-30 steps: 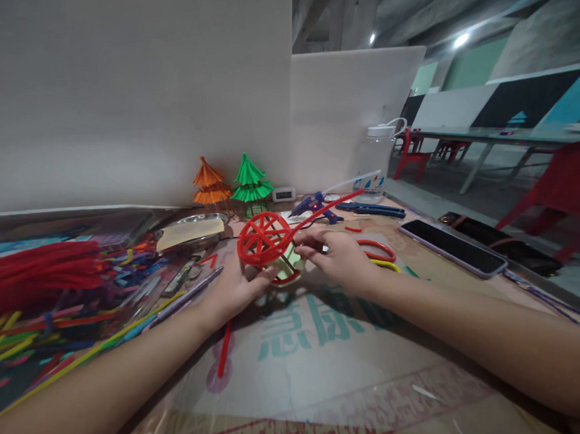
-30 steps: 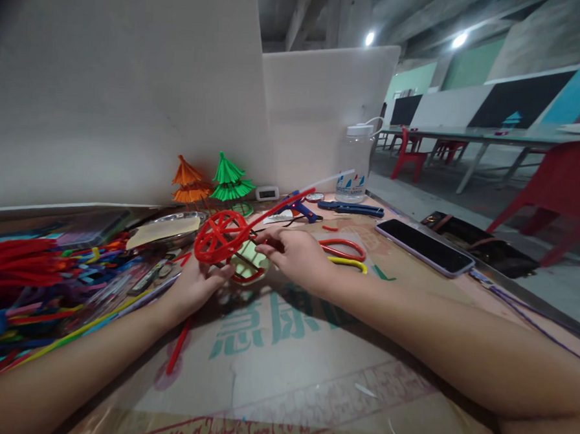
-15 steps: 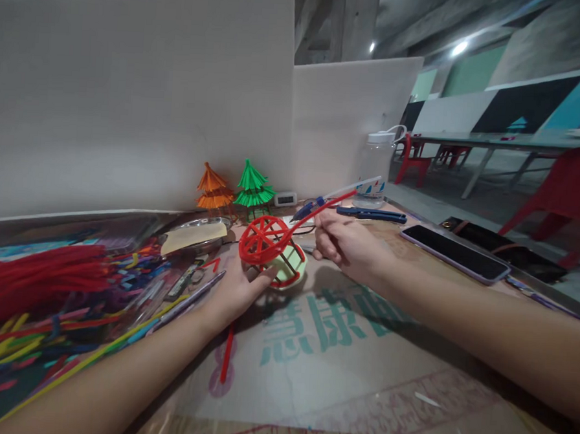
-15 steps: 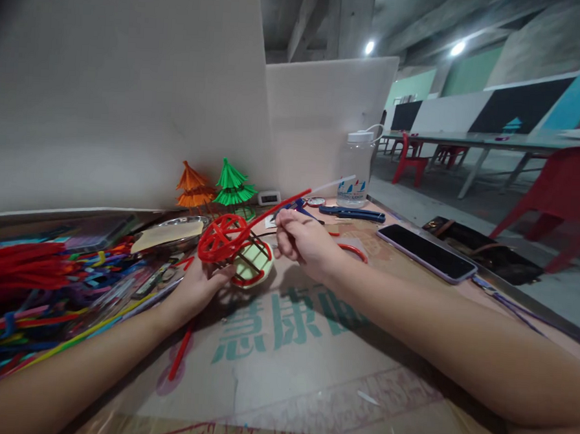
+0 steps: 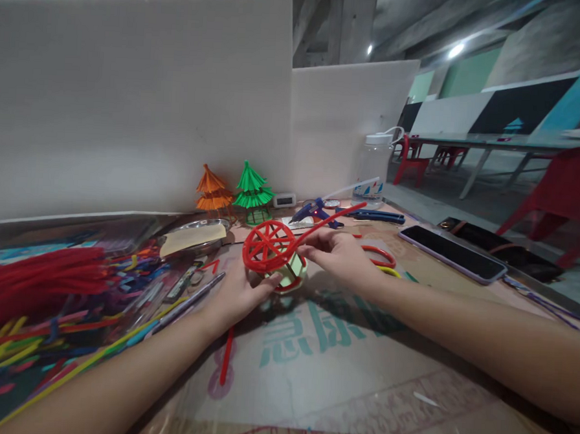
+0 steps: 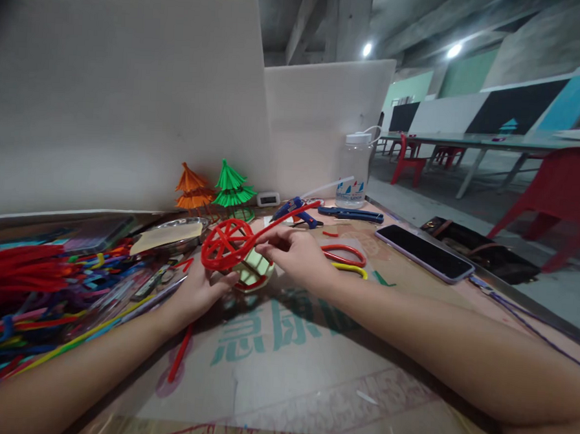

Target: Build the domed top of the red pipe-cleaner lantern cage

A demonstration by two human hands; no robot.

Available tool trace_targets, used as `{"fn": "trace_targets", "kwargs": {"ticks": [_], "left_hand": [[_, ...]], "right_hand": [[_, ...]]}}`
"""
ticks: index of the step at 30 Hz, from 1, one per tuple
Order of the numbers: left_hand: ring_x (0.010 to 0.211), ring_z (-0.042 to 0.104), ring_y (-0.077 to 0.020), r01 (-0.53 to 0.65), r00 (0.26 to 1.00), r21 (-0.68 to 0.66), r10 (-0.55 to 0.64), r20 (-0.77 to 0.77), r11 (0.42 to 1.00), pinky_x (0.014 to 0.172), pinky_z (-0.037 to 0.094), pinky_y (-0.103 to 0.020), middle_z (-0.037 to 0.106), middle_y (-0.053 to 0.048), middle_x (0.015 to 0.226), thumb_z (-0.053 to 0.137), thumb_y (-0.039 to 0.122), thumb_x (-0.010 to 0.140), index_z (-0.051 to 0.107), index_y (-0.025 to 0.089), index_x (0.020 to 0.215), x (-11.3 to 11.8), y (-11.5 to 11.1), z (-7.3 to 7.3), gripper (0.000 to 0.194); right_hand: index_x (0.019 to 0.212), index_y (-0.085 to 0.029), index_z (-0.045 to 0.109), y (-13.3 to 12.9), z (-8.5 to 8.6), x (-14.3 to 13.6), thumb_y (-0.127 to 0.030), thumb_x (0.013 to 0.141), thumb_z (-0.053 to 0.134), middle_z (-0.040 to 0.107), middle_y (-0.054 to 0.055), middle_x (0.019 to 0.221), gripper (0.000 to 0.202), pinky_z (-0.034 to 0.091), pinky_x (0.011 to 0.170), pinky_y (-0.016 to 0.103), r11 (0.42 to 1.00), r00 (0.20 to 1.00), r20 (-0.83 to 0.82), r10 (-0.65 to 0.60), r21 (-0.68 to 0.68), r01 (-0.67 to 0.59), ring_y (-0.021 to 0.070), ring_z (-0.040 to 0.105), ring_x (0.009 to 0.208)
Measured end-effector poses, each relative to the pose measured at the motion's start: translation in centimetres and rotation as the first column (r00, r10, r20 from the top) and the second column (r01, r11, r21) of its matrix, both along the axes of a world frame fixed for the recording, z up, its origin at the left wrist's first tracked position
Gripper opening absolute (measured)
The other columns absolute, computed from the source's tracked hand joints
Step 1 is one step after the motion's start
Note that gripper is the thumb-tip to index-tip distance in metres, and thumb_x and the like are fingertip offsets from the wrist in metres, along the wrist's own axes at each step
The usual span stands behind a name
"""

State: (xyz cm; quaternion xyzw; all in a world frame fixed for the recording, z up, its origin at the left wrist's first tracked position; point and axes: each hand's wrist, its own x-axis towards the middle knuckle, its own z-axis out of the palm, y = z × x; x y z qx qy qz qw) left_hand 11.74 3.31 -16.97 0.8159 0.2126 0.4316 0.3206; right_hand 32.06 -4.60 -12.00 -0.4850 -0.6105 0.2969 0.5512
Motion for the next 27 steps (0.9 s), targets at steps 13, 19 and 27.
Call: {"fn": "trace_targets", "kwargs": {"ticks": [13, 19, 27], "left_hand": [[0.132, 0.058, -0.0323, -0.024, 1.000, -0.007, 0.024, 0.007, 1.000, 0.117, 0.041, -0.048, 0.062, -0.012, 0.141, 0.073, 0.043, 0.084, 0.056, 0.022, 0.136, -0.1, 0.3, -0.1, 0.059], [0.132, 0.058, -0.0325, 0.003, 1.000, -0.038, -0.002, 0.019, 0.999, 0.116, 0.042, -0.049, 0.063, -0.012, 0.140, 0.072, 0.044, 0.085, 0.057, 0.022, 0.135, -0.1, 0.4, -0.3, 0.056], [0.130, 0.060, -0.0320, 0.005, 0.999, -0.051, -0.004, 0.033, 0.999, 0.115, 0.044, -0.048, 0.064, -0.014, 0.138, 0.072, 0.046, 0.085, 0.057, 0.019, 0.133, 0.1, 0.1, 0.1, 0.056]], "right_hand": [[0.073, -0.024, 0.046, 3.2, 1.6, 4.2, -0.030, 0.089, 0.061, 0.059, -0.004, 0.054, 0.024, 0.056, 0.070, 0.033, 1.000, 0.822, -0.569, -0.026, -0.022, 0.016, 0.0142, 0.058, 0.054], [0.064, -0.024, 0.039, 3.9, 2.7, 7.5, -0.037, 0.096, 0.056, 0.028, -0.010, 0.041, 0.038, 0.040, 0.046, 0.023, 0.985, 0.866, -0.471, -0.165, -0.034, 0.170, 0.0085, 0.023, 0.037], [0.059, -0.024, 0.034, 5.0, 1.6, 13.4, -0.044, 0.098, 0.054, 0.034, -0.009, 0.045, 0.048, 0.038, 0.049, 0.021, 0.867, 0.787, -0.415, -0.455, -0.008, 0.498, 0.0070, 0.032, 0.041]]}}
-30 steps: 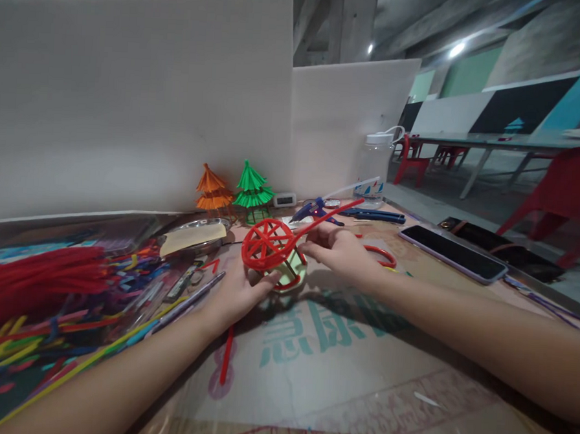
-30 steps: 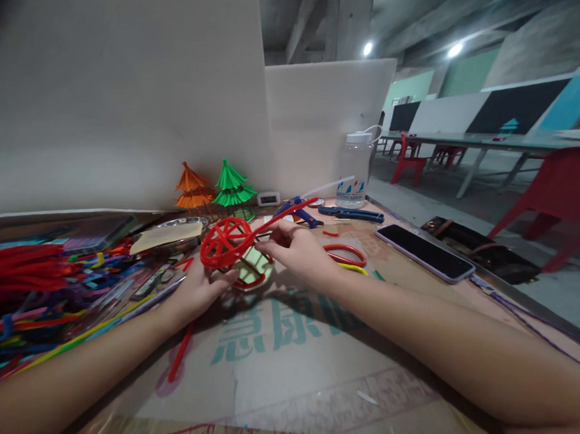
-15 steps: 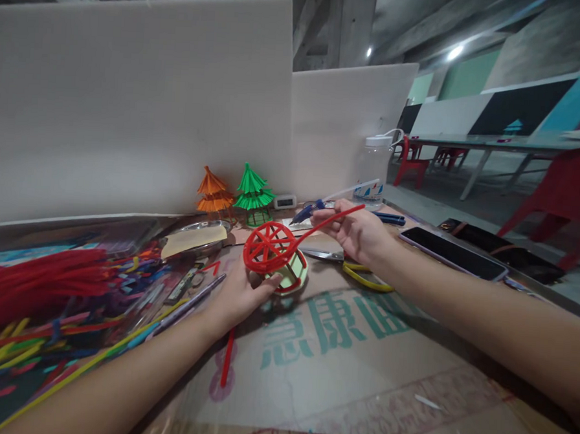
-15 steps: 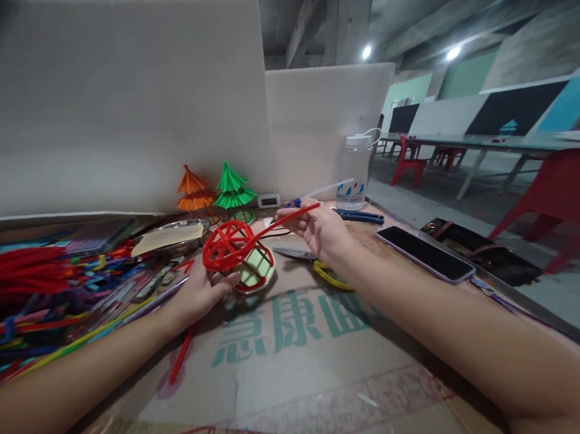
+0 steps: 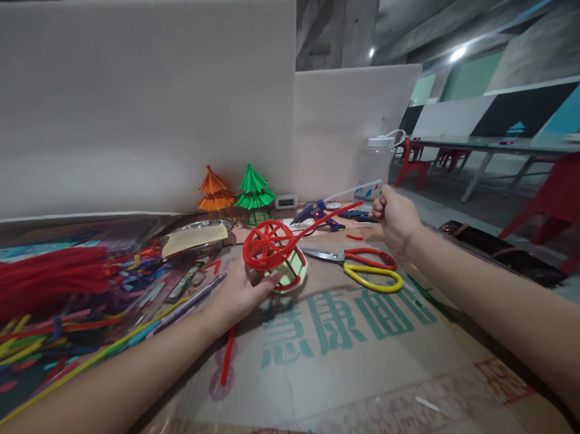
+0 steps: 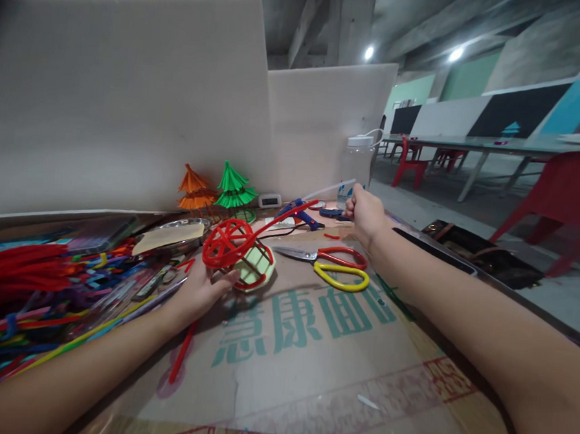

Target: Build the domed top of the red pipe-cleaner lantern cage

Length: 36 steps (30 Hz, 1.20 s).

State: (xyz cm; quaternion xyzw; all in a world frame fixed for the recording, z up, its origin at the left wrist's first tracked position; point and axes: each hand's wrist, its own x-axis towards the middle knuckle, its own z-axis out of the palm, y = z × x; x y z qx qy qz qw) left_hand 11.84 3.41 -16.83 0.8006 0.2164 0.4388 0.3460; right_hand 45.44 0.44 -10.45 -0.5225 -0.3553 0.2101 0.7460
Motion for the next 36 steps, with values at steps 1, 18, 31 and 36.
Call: {"fn": "trace_targets", "kwargs": {"ticks": [1, 18, 31, 36], "left_hand": [[0.128, 0.061, -0.0318, -0.004, 1.000, 0.004, 0.004, 0.007, 1.000, 0.114, 0.045, -0.048, 0.065, -0.014, 0.137, 0.071, 0.046, 0.086, 0.057, 0.020, 0.132, 0.0, 0.0, 0.1, 0.055], [0.110, 0.070, -0.0274, -0.093, 0.994, -0.037, 0.091, -0.054, 0.995, 0.094, 0.058, -0.043, 0.066, -0.013, 0.133, 0.070, 0.046, 0.087, 0.047, 0.019, 0.137, 0.3, 0.5, -0.3, 0.061], [0.136, 0.051, -0.0326, -0.083, 0.986, 0.348, 0.127, -0.105, 0.934, 0.117, 0.039, -0.052, 0.056, -0.015, 0.142, 0.074, 0.026, 0.079, 0.045, 0.019, 0.141, -0.1, 0.5, -0.2, 0.069], [0.139, 0.048, -0.0327, -0.085, 0.983, 0.405, 0.142, -0.114, 0.910, 0.118, 0.037, -0.053, 0.052, -0.017, 0.146, 0.072, 0.026, 0.081, 0.042, 0.018, 0.144, -0.3, 0.5, -0.4, 0.071]], "right_hand": [[0.060, -0.023, 0.038, 0.2, -0.5, -0.2, -0.044, 0.095, 0.058, 0.038, -0.008, 0.046, 0.046, 0.036, 0.048, 0.021, 1.000, 1.000, 0.019, -0.004, -0.023, 0.004, 0.0069, 0.033, 0.041], [0.087, -0.019, 0.067, -4.3, -4.4, -13.6, -0.074, 0.071, 0.072, 0.057, -0.004, 0.057, 0.058, 0.033, 0.048, 0.025, 0.751, 0.777, 0.019, 0.630, -0.273, -0.602, 0.0105, 0.047, 0.048], [0.068, -0.019, 0.060, -6.3, -3.1, -15.0, -0.041, 0.074, 0.078, 0.059, -0.002, 0.063, 0.029, 0.037, 0.059, 0.026, 0.717, 0.710, -0.254, 0.656, -0.084, -0.692, 0.0115, 0.050, 0.059], [0.069, -0.018, 0.060, -6.7, -2.8, -15.5, -0.043, 0.072, 0.080, 0.058, -0.002, 0.059, 0.032, 0.037, 0.060, 0.027, 0.674, 0.672, -0.261, 0.694, -0.094, -0.733, 0.0126, 0.052, 0.058]]}}
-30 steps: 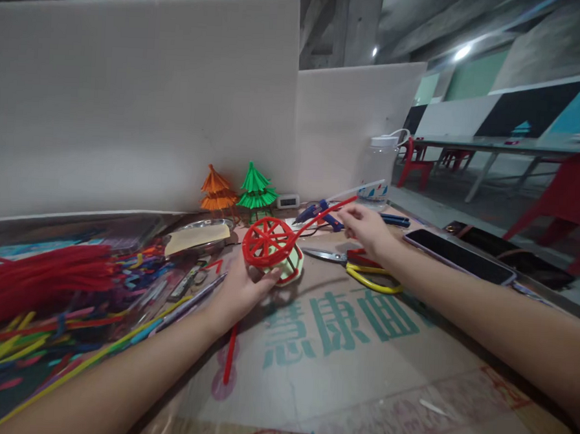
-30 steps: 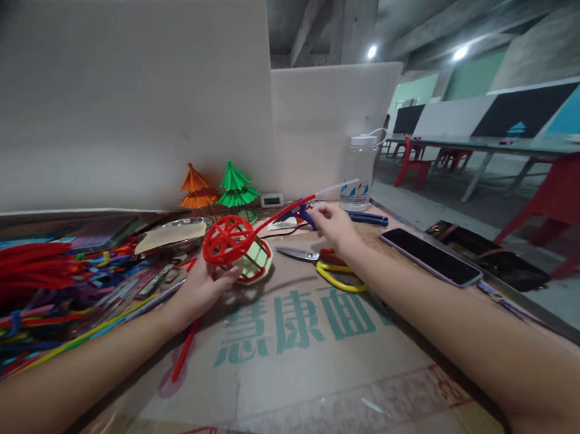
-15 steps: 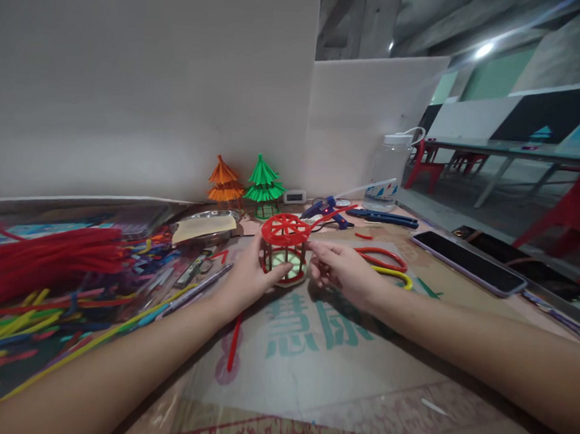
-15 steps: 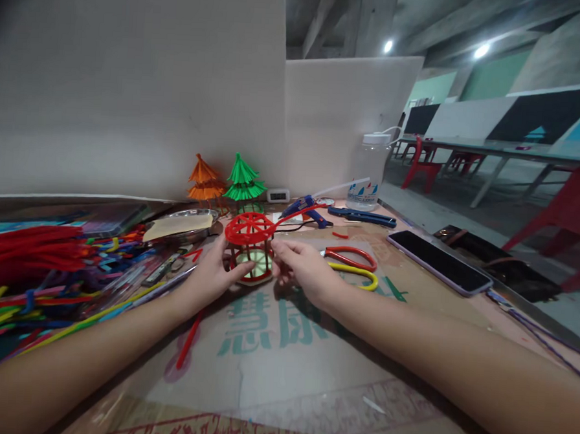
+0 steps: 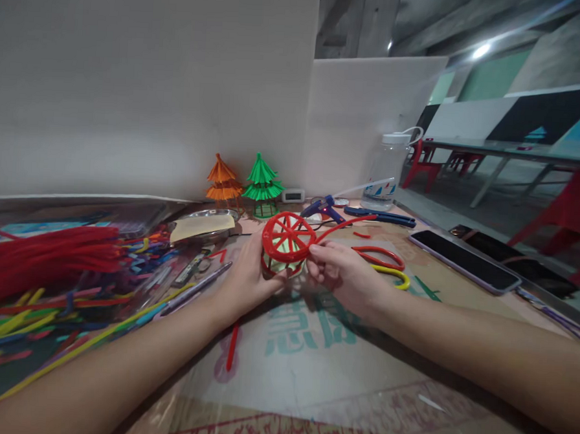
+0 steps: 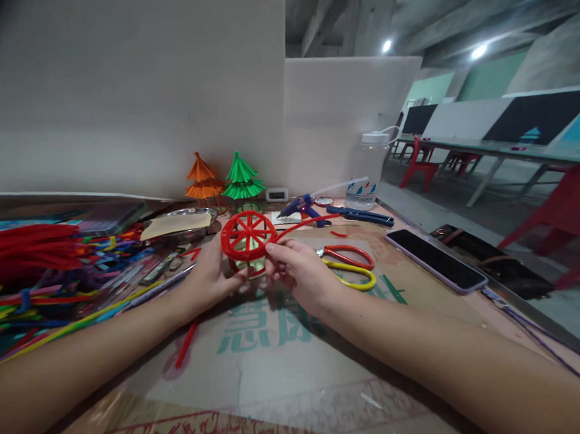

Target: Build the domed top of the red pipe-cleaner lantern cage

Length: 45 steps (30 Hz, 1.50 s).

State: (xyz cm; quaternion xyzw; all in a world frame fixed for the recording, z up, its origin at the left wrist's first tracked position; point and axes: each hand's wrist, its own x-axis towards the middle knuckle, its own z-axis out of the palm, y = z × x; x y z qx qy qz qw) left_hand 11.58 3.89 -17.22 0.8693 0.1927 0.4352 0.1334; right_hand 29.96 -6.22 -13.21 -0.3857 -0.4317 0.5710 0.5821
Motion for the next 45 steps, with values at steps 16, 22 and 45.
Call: {"fn": "trace_targets", "kwargs": {"ticks": [16, 22, 45], "left_hand": [[0.137, 0.051, -0.0335, -0.004, 1.000, 0.051, 0.004, -0.001, 0.999, 0.114, 0.042, -0.054, 0.054, -0.017, 0.144, 0.073, 0.032, 0.083, 0.037, 0.020, 0.146, 0.3, -0.2, 0.3, 0.074], [0.136, 0.052, -0.0336, -0.020, 0.999, 0.016, 0.021, -0.045, 1.000, 0.113, 0.043, -0.053, 0.054, -0.018, 0.144, 0.073, 0.039, 0.086, 0.037, 0.019, 0.147, 0.1, -0.5, 0.6, 0.074], [0.121, 0.058, -0.0288, -0.134, 0.982, 0.455, 0.179, -0.056, 0.880, 0.108, 0.045, -0.053, 0.067, -0.009, 0.121, 0.068, 0.032, 0.093, 0.071, 0.025, 0.104, -1.9, -1.4, 6.1, 0.014]], "right_hand": [[0.067, -0.020, 0.056, 0.0, -0.1, -0.1, -0.047, 0.070, 0.082, 0.050, -0.006, 0.052, 0.038, 0.034, 0.056, 0.026, 0.999, 0.996, 0.067, -0.052, 0.020, 0.051, 0.0094, 0.042, 0.051], [0.062, -0.022, 0.051, 0.3, 0.7, 0.5, -0.045, 0.073, 0.078, 0.045, -0.006, 0.051, 0.037, 0.036, 0.057, 0.028, 0.999, 0.999, 0.028, -0.041, 0.007, 0.040, 0.0117, 0.044, 0.053], [0.081, -0.020, 0.060, 0.2, -0.9, 0.1, -0.050, 0.074, 0.074, 0.053, -0.005, 0.059, 0.034, 0.035, 0.054, 0.028, 0.977, 0.917, 0.349, -0.192, 0.157, 0.145, 0.0118, 0.045, 0.056]]}}
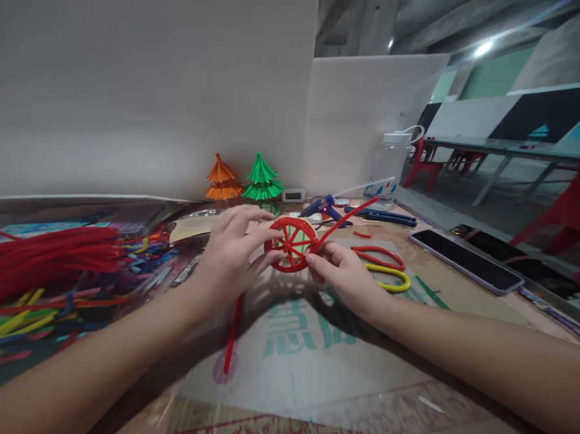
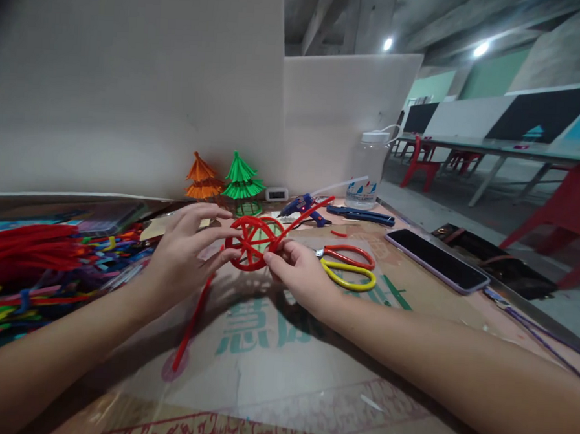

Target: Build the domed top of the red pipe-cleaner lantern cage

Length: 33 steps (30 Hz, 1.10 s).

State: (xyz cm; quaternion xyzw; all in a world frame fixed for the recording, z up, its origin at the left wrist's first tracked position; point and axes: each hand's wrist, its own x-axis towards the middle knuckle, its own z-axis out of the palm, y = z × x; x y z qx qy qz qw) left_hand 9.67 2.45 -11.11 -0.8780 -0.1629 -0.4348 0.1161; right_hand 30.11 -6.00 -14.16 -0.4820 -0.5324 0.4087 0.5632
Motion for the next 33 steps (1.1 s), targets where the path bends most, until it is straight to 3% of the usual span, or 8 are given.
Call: {"fn": "trace_targets", "kwargs": {"ticks": [3, 7, 15, 20, 24, 29, 33], "left_hand": [[0.120, 0.058, -0.0296, -0.031, 0.997, 0.119, 0.040, -0.073, 0.992, 0.111, 0.041, -0.056, 0.070, -0.007, 0.119, 0.068, 0.027, 0.092, 0.074, 0.027, 0.096, -0.2, -0.3, 0.8, 0.007], [0.109, 0.063, -0.0249, -0.007, 0.995, 0.163, 0.023, -0.099, 0.987, 0.109, 0.043, -0.051, 0.074, -0.003, 0.108, 0.065, 0.024, 0.095, 0.072, 0.026, 0.090, -0.4, -0.8, 1.4, 0.009], [0.110, 0.063, -0.0259, -0.028, 0.999, 0.034, 0.029, -0.023, 0.999, 0.101, 0.049, -0.048, 0.073, -0.006, 0.109, 0.054, 0.030, 0.099, 0.069, 0.022, 0.087, -1.1, -2.0, 3.7, 0.021], [0.119, 0.060, -0.0289, 0.003, 0.992, 0.043, 0.002, -0.125, 0.999, 0.105, 0.047, -0.053, 0.070, -0.007, 0.120, 0.060, 0.033, 0.096, 0.073, 0.025, 0.090, -0.2, -2.8, 2.3, 0.016], [0.133, 0.052, -0.0325, -0.053, 0.983, 0.125, 0.074, -0.169, 0.991, 0.116, 0.035, -0.060, 0.065, -0.009, 0.136, 0.060, 0.030, 0.095, 0.073, 0.024, 0.102, 0.5, -3.0, 0.8, 0.016], [0.138, 0.048, -0.0353, -0.112, 0.979, 0.099, 0.126, -0.157, 0.989, 0.119, 0.031, -0.061, 0.062, -0.013, 0.138, 0.061, 0.029, 0.095, 0.072, 0.019, 0.094, 0.5, -2.6, 0.2, 0.014], [0.134, 0.050, -0.0368, -0.148, 0.968, 0.017, 0.149, -0.202, 0.989, 0.116, 0.033, -0.063, 0.065, -0.014, 0.131, 0.064, 0.032, 0.093, 0.073, 0.020, 0.092, 0.5, -1.7, -0.2, 0.014]], "right_hand": [[0.083, -0.020, 0.061, -0.2, -0.2, -0.2, -0.046, 0.076, 0.074, 0.052, -0.005, 0.061, 0.030, 0.037, 0.055, 0.028, 1.000, 1.000, 0.024, 0.015, 0.002, -0.015, 0.0121, 0.046, 0.056], [0.082, -0.021, 0.060, -0.6, -0.3, -0.4, -0.045, 0.079, 0.072, 0.052, -0.006, 0.062, 0.027, 0.037, 0.056, 0.028, 1.000, 0.999, 0.044, 0.026, 0.009, -0.027, 0.0119, 0.046, 0.056], [0.087, -0.020, 0.061, -0.2, -0.7, -0.3, -0.050, 0.078, 0.074, 0.053, -0.005, 0.062, 0.034, 0.038, 0.055, 0.028, 0.997, 0.997, -0.034, 0.069, 0.044, -0.068, 0.0114, 0.046, 0.056], [0.082, -0.020, 0.061, -0.2, -0.6, -0.2, -0.056, 0.082, 0.073, 0.060, -0.003, 0.062, 0.038, 0.043, 0.059, 0.029, 0.996, 0.997, -0.030, 0.076, 0.046, -0.074, 0.0129, 0.052, 0.057], [0.089, -0.020, 0.060, -0.3, -0.9, -0.2, -0.064, 0.085, 0.067, 0.067, 0.001, 0.069, 0.044, 0.049, 0.067, 0.033, 0.982, 0.972, -0.153, 0.180, 0.082, -0.169, 0.0163, 0.062, 0.065], [0.097, -0.022, 0.055, -0.6, -1.2, -0.6, -0.053, 0.088, 0.069, 0.070, 0.001, 0.083, 0.035, 0.051, 0.073, 0.033, 0.964, 0.958, -0.149, 0.243, 0.150, -0.222, 0.0149, 0.065, 0.072], [0.098, -0.022, 0.053, -1.0, -0.9, -1.0, -0.043, 0.090, 0.068, 0.069, 0.002, 0.086, 0.027, 0.050, 0.073, 0.032, 0.966, 0.965, -0.082, 0.249, 0.089, -0.242, 0.0143, 0.064, 0.076]]}}
